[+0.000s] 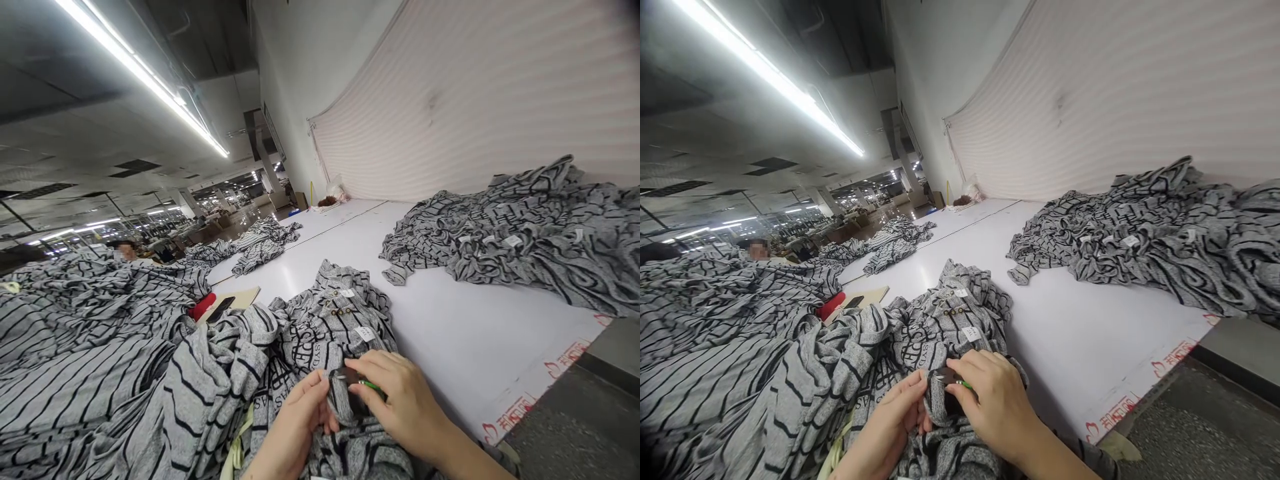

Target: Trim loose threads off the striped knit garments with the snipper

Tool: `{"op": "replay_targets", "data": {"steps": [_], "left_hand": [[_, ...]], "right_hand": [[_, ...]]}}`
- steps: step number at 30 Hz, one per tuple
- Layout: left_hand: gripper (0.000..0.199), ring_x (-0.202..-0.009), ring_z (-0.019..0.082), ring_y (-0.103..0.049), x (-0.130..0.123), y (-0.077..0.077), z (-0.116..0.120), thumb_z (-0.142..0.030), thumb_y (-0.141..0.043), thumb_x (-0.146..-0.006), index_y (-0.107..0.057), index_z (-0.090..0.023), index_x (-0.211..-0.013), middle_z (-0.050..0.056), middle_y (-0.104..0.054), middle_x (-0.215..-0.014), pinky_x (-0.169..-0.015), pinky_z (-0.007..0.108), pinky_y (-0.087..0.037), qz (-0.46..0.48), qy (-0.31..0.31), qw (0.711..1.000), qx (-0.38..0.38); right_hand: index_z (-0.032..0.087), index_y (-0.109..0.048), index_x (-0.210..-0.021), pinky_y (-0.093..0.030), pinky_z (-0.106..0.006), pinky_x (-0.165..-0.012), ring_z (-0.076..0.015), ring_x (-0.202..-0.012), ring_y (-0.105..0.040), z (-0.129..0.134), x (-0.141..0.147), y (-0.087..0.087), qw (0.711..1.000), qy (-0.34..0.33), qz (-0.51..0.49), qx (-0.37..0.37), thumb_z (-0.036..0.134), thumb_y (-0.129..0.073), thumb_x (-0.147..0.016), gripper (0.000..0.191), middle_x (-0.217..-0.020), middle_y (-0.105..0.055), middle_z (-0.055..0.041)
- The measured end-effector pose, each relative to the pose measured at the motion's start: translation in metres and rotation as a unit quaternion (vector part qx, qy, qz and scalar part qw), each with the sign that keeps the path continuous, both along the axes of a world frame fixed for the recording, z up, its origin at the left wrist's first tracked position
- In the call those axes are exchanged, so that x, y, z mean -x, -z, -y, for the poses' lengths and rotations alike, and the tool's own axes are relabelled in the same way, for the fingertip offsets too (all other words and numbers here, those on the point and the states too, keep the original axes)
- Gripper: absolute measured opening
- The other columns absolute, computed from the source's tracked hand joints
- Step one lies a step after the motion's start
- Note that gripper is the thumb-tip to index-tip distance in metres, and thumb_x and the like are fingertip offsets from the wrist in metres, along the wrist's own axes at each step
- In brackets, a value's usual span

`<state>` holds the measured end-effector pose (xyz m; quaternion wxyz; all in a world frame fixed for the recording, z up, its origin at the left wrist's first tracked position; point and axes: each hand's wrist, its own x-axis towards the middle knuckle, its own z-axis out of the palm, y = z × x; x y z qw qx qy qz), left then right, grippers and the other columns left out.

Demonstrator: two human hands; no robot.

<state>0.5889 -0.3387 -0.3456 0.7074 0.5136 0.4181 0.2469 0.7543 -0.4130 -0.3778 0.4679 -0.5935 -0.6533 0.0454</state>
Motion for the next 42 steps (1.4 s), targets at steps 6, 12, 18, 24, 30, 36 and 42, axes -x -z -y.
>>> {"op": "replay_targets", "data": {"steps": [6,12,18,24,30,36,42], "left_hand": [[0.031,-0.048,0.011,-0.055,0.002,0.002,-0.001,-0.043,-0.071,-0.072,-0.054,-0.017,-0.079,-0.005,-0.054,-0.055,-0.050,0.021,-0.036,0.009,0.016,1.000,0.003],[0.025,-0.052,0.011,-0.053,0.001,-0.001,-0.001,-0.036,-0.068,-0.073,-0.050,-0.018,-0.070,-0.006,-0.049,-0.053,-0.051,0.020,-0.036,0.034,0.012,0.999,-0.001],[0.019,-0.053,0.010,-0.050,0.005,-0.002,0.001,-0.034,-0.062,-0.077,-0.055,-0.016,-0.073,-0.004,-0.050,-0.061,-0.056,0.022,-0.038,0.049,0.066,0.997,-0.014],[0.021,-0.051,0.009,-0.048,0.004,0.002,0.000,-0.036,-0.064,-0.074,-0.055,-0.016,-0.072,-0.005,-0.047,-0.058,-0.053,0.021,-0.037,0.037,0.052,0.998,-0.016],[0.018,-0.047,0.005,-0.042,0.003,-0.001,0.000,-0.026,-0.065,-0.071,-0.061,-0.017,-0.086,-0.004,-0.050,-0.070,-0.048,0.020,-0.036,0.019,0.033,0.999,-0.002],[0.034,-0.052,0.007,-0.042,0.004,-0.007,-0.001,-0.014,-0.057,-0.062,-0.065,-0.016,-0.095,-0.001,-0.054,-0.073,-0.047,0.017,-0.035,0.028,0.037,0.998,0.042],[0.038,-0.053,0.007,-0.041,0.005,-0.009,-0.004,-0.014,-0.055,-0.060,-0.065,-0.018,-0.096,-0.001,-0.054,-0.074,-0.045,0.016,-0.032,0.012,0.054,0.997,0.046]], "right_hand": [[0.023,-0.062,-0.114,-0.042,-0.035,-0.074,-0.0216,-0.084,-0.058,0.001,0.000,0.002,0.999,-0.008,0.033,-0.022,0.016,-0.056,-0.088,0.028,-0.096,-0.068,-0.0037],[0.024,-0.064,-0.111,-0.042,-0.033,-0.074,-0.0202,-0.083,-0.058,0.000,-0.001,0.003,1.000,-0.021,0.008,-0.018,0.015,-0.056,-0.088,0.026,-0.094,-0.068,-0.0020],[0.028,-0.066,-0.110,-0.042,-0.030,-0.075,-0.0179,-0.084,-0.060,-0.001,0.000,-0.003,0.998,-0.048,-0.024,0.018,0.016,-0.060,-0.087,0.027,-0.093,-0.068,0.0009],[0.029,-0.067,-0.108,-0.042,-0.029,-0.075,-0.0179,-0.083,-0.060,0.000,0.000,-0.005,0.997,-0.056,-0.035,0.030,0.017,-0.059,-0.088,0.025,-0.091,-0.068,0.0006],[0.026,-0.069,-0.104,-0.045,-0.028,-0.074,-0.0176,-0.083,-0.062,-0.005,-0.002,0.004,0.995,-0.028,-0.078,0.048,0.019,-0.057,-0.089,0.020,-0.090,-0.068,-0.0003],[0.026,-0.069,-0.105,-0.047,-0.027,-0.073,-0.0181,-0.085,-0.063,-0.006,-0.007,0.009,0.989,-0.013,-0.129,0.072,0.021,-0.059,-0.087,0.021,-0.096,-0.068,-0.0009],[0.026,-0.071,-0.102,-0.047,-0.027,-0.073,-0.0172,-0.083,-0.064,-0.010,-0.005,0.005,0.990,-0.025,-0.132,0.045,0.022,-0.056,-0.090,0.020,-0.091,-0.069,-0.0007]]}}
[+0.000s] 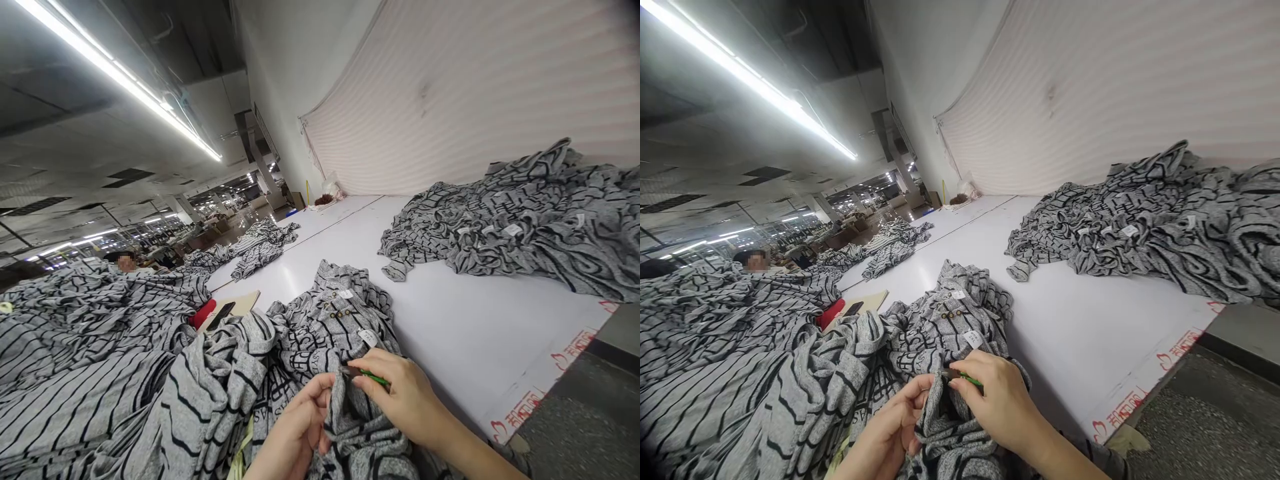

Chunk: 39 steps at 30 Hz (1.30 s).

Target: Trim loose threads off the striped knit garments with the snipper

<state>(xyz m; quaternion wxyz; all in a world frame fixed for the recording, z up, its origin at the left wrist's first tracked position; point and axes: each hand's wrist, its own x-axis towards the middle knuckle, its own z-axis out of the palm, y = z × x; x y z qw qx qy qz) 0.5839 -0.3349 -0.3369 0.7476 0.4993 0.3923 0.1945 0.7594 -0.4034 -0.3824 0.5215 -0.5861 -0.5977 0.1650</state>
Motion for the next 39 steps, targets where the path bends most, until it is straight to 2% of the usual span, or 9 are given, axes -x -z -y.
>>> {"op": "replay_targets", "data": {"steps": [5,9,12,15,19,24,28,34,39], "left_hand": [[0.019,-0.047,0.006,-0.035,0.000,0.010,0.000,-0.025,-0.063,-0.067,-0.063,-0.019,-0.086,-0.005,-0.046,-0.066,-0.043,0.016,-0.029,-0.037,-0.019,0.997,-0.067],[0.019,-0.048,0.008,-0.037,-0.003,0.015,0.003,-0.038,-0.064,-0.073,-0.059,-0.019,-0.075,-0.005,-0.042,-0.061,-0.048,0.019,-0.032,-0.089,-0.035,0.972,-0.217],[0.016,-0.067,0.017,-0.048,-0.008,0.010,0.010,-0.034,-0.062,-0.075,-0.060,-0.020,-0.068,0.002,-0.052,-0.071,-0.063,0.025,-0.039,-0.105,-0.041,0.910,-0.400],[0.012,-0.093,0.027,-0.052,-0.011,0.004,0.017,-0.027,-0.059,-0.075,-0.060,-0.021,-0.065,0.013,-0.058,-0.109,-0.082,0.033,-0.039,-0.120,-0.082,0.847,-0.512],[0.014,-0.101,0.031,-0.054,-0.009,-0.001,0.016,-0.028,-0.055,-0.076,-0.058,-0.022,-0.063,0.014,-0.059,-0.118,-0.087,0.037,-0.040,-0.091,-0.054,0.863,-0.494],[0.020,-0.076,0.023,-0.057,-0.003,-0.007,-0.004,-0.034,-0.052,-0.083,-0.055,-0.022,-0.068,0.009,-0.064,-0.091,-0.069,0.030,-0.042,-0.168,0.011,0.860,-0.481],[0.022,-0.061,0.017,-0.052,-0.007,-0.012,-0.016,-0.039,-0.062,-0.079,-0.063,-0.022,-0.092,0.003,-0.062,-0.085,-0.061,0.027,-0.039,-0.263,0.019,0.845,-0.465],[0.014,-0.087,0.024,-0.057,-0.014,-0.014,-0.018,-0.021,-0.066,-0.069,-0.066,-0.021,-0.084,0.007,-0.059,-0.103,-0.080,0.032,-0.040,-0.283,0.081,0.825,-0.483],[0.015,-0.106,0.026,-0.053,-0.012,-0.014,-0.018,-0.028,-0.056,-0.083,-0.068,-0.021,-0.077,0.008,-0.059,-0.113,-0.091,0.032,-0.037,-0.228,0.054,0.844,-0.482]], "right_hand": [[0.025,-0.069,-0.100,-0.050,-0.027,-0.072,-0.0172,-0.081,-0.064,0.003,-0.005,0.008,0.999,0.033,-0.020,-0.003,0.026,-0.052,-0.090,0.019,-0.092,-0.068,-0.0015],[0.025,-0.053,-0.122,-0.051,-0.034,-0.079,-0.0216,-0.091,-0.063,-0.002,-0.016,0.019,0.987,0.150,-0.049,0.023,0.033,-0.058,-0.084,0.039,-0.113,-0.064,-0.0057],[0.024,-0.061,-0.103,-0.051,-0.032,-0.076,-0.0199,-0.084,-0.063,-0.005,-0.021,0.023,0.992,0.113,-0.034,0.034,0.027,-0.055,-0.086,0.018,-0.098,-0.066,-0.0032],[0.022,-0.059,-0.079,-0.049,-0.028,-0.071,-0.0170,-0.079,-0.061,0.000,-0.021,0.023,0.999,0.043,-0.026,0.013,0.020,-0.049,-0.088,0.013,-0.091,-0.062,-0.0027],[0.024,-0.058,-0.090,-0.049,-0.029,-0.080,-0.0188,-0.098,-0.060,0.010,-0.018,0.018,0.998,0.021,-0.062,0.000,0.020,-0.048,-0.088,0.011,-0.120,-0.055,-0.0057],[0.027,-0.055,-0.110,-0.041,-0.022,-0.055,-0.0143,-0.061,-0.053,0.020,-0.008,0.016,0.994,-0.036,-0.083,0.063,0.030,-0.049,-0.091,0.020,-0.066,-0.051,0.0055],[0.030,-0.060,-0.109,-0.033,-0.021,-0.050,-0.0125,-0.052,-0.041,0.033,0.006,0.023,0.988,-0.094,-0.066,0.107,0.028,-0.051,-0.087,0.024,-0.056,-0.037,0.0079],[0.031,-0.062,-0.107,-0.039,-0.022,-0.054,-0.0152,-0.055,-0.050,0.046,0.017,0.033,0.989,-0.057,-0.042,0.132,0.027,-0.052,-0.084,0.026,-0.056,-0.048,0.0061],[0.032,-0.059,-0.111,-0.044,-0.024,-0.057,-0.0171,-0.060,-0.059,0.038,0.008,0.015,0.992,-0.031,-0.045,0.110,0.033,-0.047,-0.090,0.025,-0.063,-0.060,0.0041]]}}
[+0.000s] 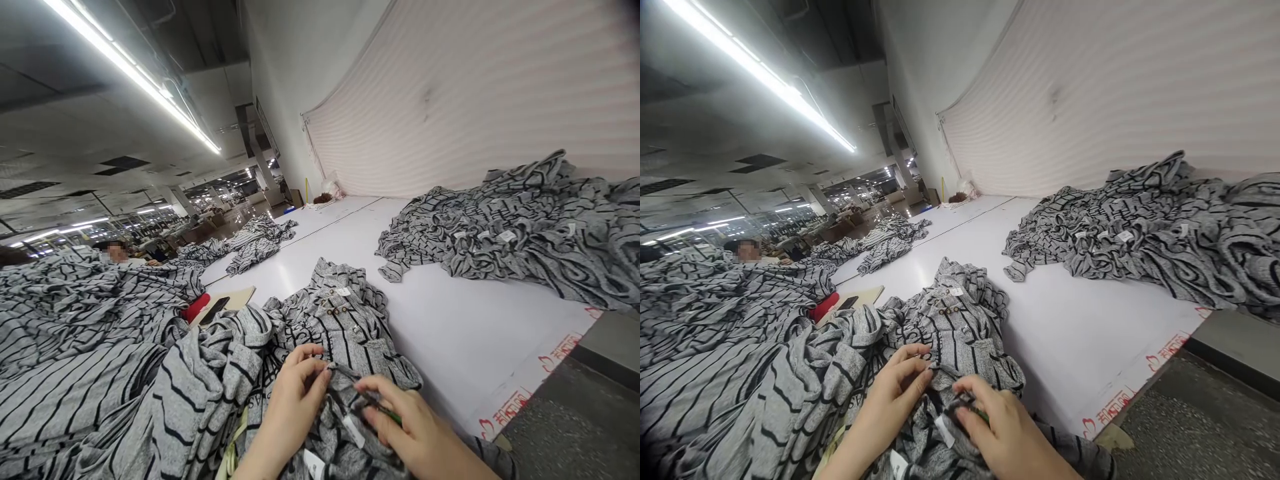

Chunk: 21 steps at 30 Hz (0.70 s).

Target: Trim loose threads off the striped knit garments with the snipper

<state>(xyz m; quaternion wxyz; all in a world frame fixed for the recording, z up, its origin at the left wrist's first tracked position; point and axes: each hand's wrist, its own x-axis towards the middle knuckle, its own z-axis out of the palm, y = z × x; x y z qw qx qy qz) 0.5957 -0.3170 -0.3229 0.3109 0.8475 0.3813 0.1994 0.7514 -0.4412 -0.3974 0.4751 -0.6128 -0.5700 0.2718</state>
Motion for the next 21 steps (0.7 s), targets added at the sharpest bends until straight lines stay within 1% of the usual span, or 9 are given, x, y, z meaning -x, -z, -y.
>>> {"op": "replay_targets", "data": {"steps": [2,4,6,8,10,14,16,18,21], "left_hand": [[0.020,-0.102,0.024,-0.053,0.000,0.000,0.000,-0.035,-0.054,-0.085,-0.068,-0.020,-0.080,0.007,-0.061,-0.104,-0.089,0.030,-0.037,0.036,0.011,0.998,0.052],[0.027,-0.083,0.019,-0.053,-0.002,0.000,0.000,-0.042,-0.054,-0.086,-0.064,-0.018,-0.080,0.004,-0.059,-0.083,-0.076,0.027,-0.039,0.063,0.015,0.985,0.157],[0.032,-0.067,0.014,-0.047,-0.004,0.000,-0.001,-0.049,-0.056,-0.083,-0.060,-0.017,-0.077,-0.001,-0.051,-0.069,-0.064,0.024,-0.036,0.085,0.005,0.962,0.261],[0.036,-0.065,0.012,-0.043,-0.005,0.001,-0.003,-0.053,-0.061,-0.077,-0.057,-0.017,-0.075,-0.004,-0.047,-0.067,-0.062,0.022,-0.034,0.107,-0.015,0.945,0.309],[0.036,-0.067,0.012,-0.043,-0.004,0.001,-0.005,-0.052,-0.064,-0.075,-0.056,-0.017,-0.075,-0.004,-0.047,-0.068,-0.064,0.021,-0.034,0.120,-0.020,0.938,0.324],[0.029,-0.067,0.011,-0.044,-0.001,0.002,-0.006,-0.046,-0.064,-0.076,-0.058,-0.017,-0.076,-0.004,-0.050,-0.069,-0.064,0.020,-0.034,0.125,-0.011,0.924,0.362],[0.028,-0.064,0.010,-0.043,-0.001,0.001,-0.006,-0.044,-0.066,-0.074,-0.058,-0.017,-0.075,-0.004,-0.051,-0.069,-0.061,0.020,-0.032,0.122,-0.032,0.918,0.375],[0.028,-0.063,0.010,-0.043,-0.002,0.000,-0.005,-0.044,-0.065,-0.074,-0.058,-0.017,-0.077,-0.004,-0.052,-0.070,-0.060,0.020,-0.032,0.120,-0.046,0.916,0.379],[0.025,-0.065,0.011,-0.042,-0.003,0.001,-0.004,-0.041,-0.060,-0.079,-0.057,-0.016,-0.080,-0.003,-0.049,-0.071,-0.063,0.021,-0.033,0.110,-0.002,0.931,0.347]], "right_hand": [[0.029,-0.056,-0.115,-0.041,-0.024,-0.054,-0.0161,-0.053,-0.055,-0.011,-0.005,-0.011,1.000,0.025,-0.010,-0.008,0.034,-0.042,-0.093,0.027,-0.057,-0.055,0.0054],[0.027,-0.056,-0.115,-0.039,-0.024,-0.054,-0.0156,-0.055,-0.053,-0.025,-0.008,-0.019,0.998,0.063,-0.017,-0.018,0.035,-0.048,-0.091,0.027,-0.059,-0.054,0.0054],[0.025,-0.061,-0.101,-0.037,-0.023,-0.054,-0.0150,-0.059,-0.051,-0.040,-0.010,-0.022,0.998,0.059,-0.011,-0.019,0.033,-0.057,-0.084,0.019,-0.062,-0.052,0.0051],[0.022,-0.060,-0.079,-0.033,-0.023,-0.054,-0.0138,-0.060,-0.047,-0.052,-0.011,-0.021,0.999,0.028,-0.008,-0.018,0.030,-0.059,-0.081,0.008,-0.062,-0.049,0.0051],[0.020,-0.055,-0.071,-0.031,-0.022,-0.053,-0.0124,-0.059,-0.045,-0.059,-0.010,-0.017,0.999,0.004,-0.036,-0.017,0.030,-0.056,-0.084,0.016,-0.061,-0.046,0.0056],[0.021,-0.054,-0.080,-0.034,-0.022,-0.051,-0.0109,-0.054,-0.045,-0.062,-0.011,-0.011,0.990,-0.032,-0.138,0.004,0.033,-0.051,-0.088,0.014,-0.062,-0.044,0.0070],[0.022,-0.055,-0.082,-0.037,-0.023,-0.054,-0.0124,-0.058,-0.049,-0.058,-0.011,-0.012,0.993,-0.009,-0.118,-0.009,0.032,-0.052,-0.088,0.012,-0.065,-0.049,0.0059],[0.023,-0.059,-0.086,-0.040,-0.025,-0.063,-0.0151,-0.070,-0.054,-0.051,-0.011,-0.015,0.997,0.024,-0.061,-0.032,0.029,-0.056,-0.085,0.006,-0.075,-0.057,0.0039],[0.027,-0.063,-0.098,-0.042,-0.027,-0.074,-0.0175,-0.085,-0.058,-0.043,-0.010,-0.017,0.998,0.022,-0.006,-0.052,0.026,-0.062,-0.081,0.016,-0.092,-0.061,0.0021]]}}
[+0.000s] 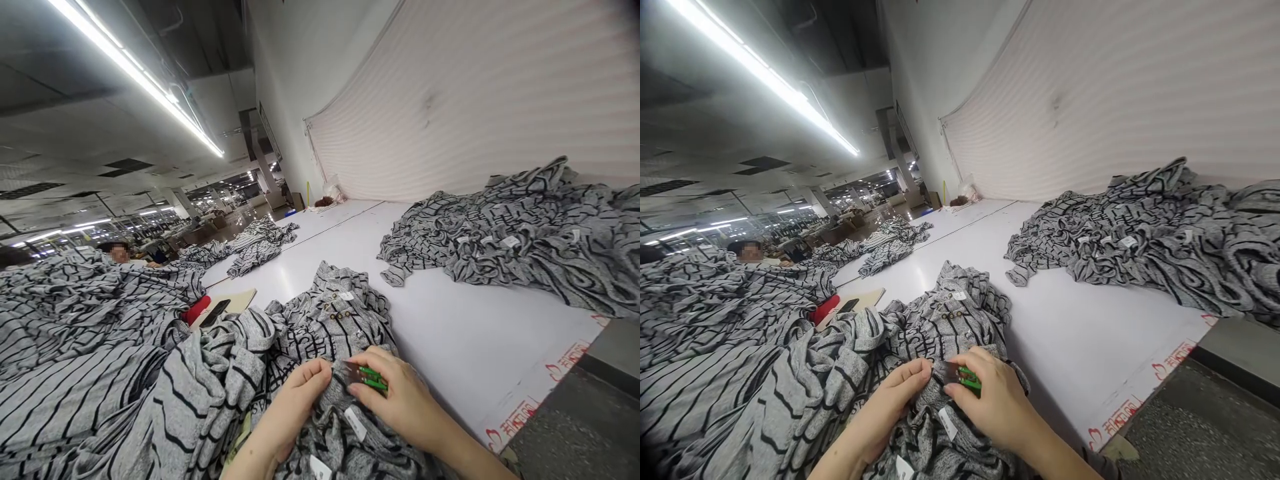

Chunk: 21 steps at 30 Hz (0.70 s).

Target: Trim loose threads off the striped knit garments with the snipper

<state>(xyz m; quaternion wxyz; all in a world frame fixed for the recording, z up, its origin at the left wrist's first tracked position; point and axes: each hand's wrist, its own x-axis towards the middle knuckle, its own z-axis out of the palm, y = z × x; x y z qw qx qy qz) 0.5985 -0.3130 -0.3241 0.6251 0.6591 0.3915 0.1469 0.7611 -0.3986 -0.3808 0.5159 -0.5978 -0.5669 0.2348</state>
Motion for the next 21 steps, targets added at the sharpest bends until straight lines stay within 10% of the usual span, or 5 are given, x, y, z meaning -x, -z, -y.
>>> {"op": "replay_targets", "data": {"steps": [4,9,17,21], "left_hand": [[0.006,-0.069,0.013,-0.042,0.002,0.013,0.005,-0.020,-0.054,-0.082,-0.050,-0.019,-0.078,-0.002,-0.046,-0.072,-0.063,0.023,-0.033,-0.030,0.037,0.963,-0.267],[0.023,-0.075,0.013,-0.047,0.015,0.037,0.014,0.002,-0.041,-0.080,-0.040,-0.021,-0.081,0.000,-0.047,-0.081,-0.068,0.023,-0.040,0.044,0.041,0.821,-0.568],[0.027,-0.083,0.014,-0.050,0.020,0.043,0.021,0.008,-0.041,-0.081,-0.044,-0.019,-0.084,0.004,-0.049,-0.084,-0.072,0.024,-0.047,0.085,0.058,0.737,-0.668],[0.024,-0.087,0.017,-0.054,0.023,0.040,0.024,0.003,-0.046,-0.078,-0.042,-0.020,-0.081,0.002,-0.051,-0.080,-0.078,0.030,-0.046,0.086,0.069,0.744,-0.659]], "right_hand": [[0.025,-0.063,-0.098,-0.043,-0.026,-0.077,-0.0176,-0.089,-0.058,0.002,0.001,0.004,1.000,-0.007,-0.026,0.002,0.021,-0.062,-0.079,0.019,-0.096,-0.060,0.0002],[0.021,-0.057,-0.072,-0.037,-0.024,-0.062,-0.0140,-0.069,-0.053,0.011,0.002,0.012,1.000,-0.001,-0.006,0.006,0.007,-0.053,-0.076,0.015,-0.073,-0.055,0.0034],[0.026,-0.065,-0.097,-0.044,-0.025,-0.080,-0.0173,-0.091,-0.058,0.037,0.003,0.005,0.993,-0.071,-0.087,0.030,0.020,-0.061,-0.081,0.018,-0.094,-0.061,0.0013],[0.023,-0.067,-0.098,-0.046,-0.028,-0.084,-0.0198,-0.094,-0.060,0.035,-0.004,0.008,0.992,-0.075,-0.095,0.030,0.028,-0.059,-0.084,0.017,-0.095,-0.065,-0.0016]]}}
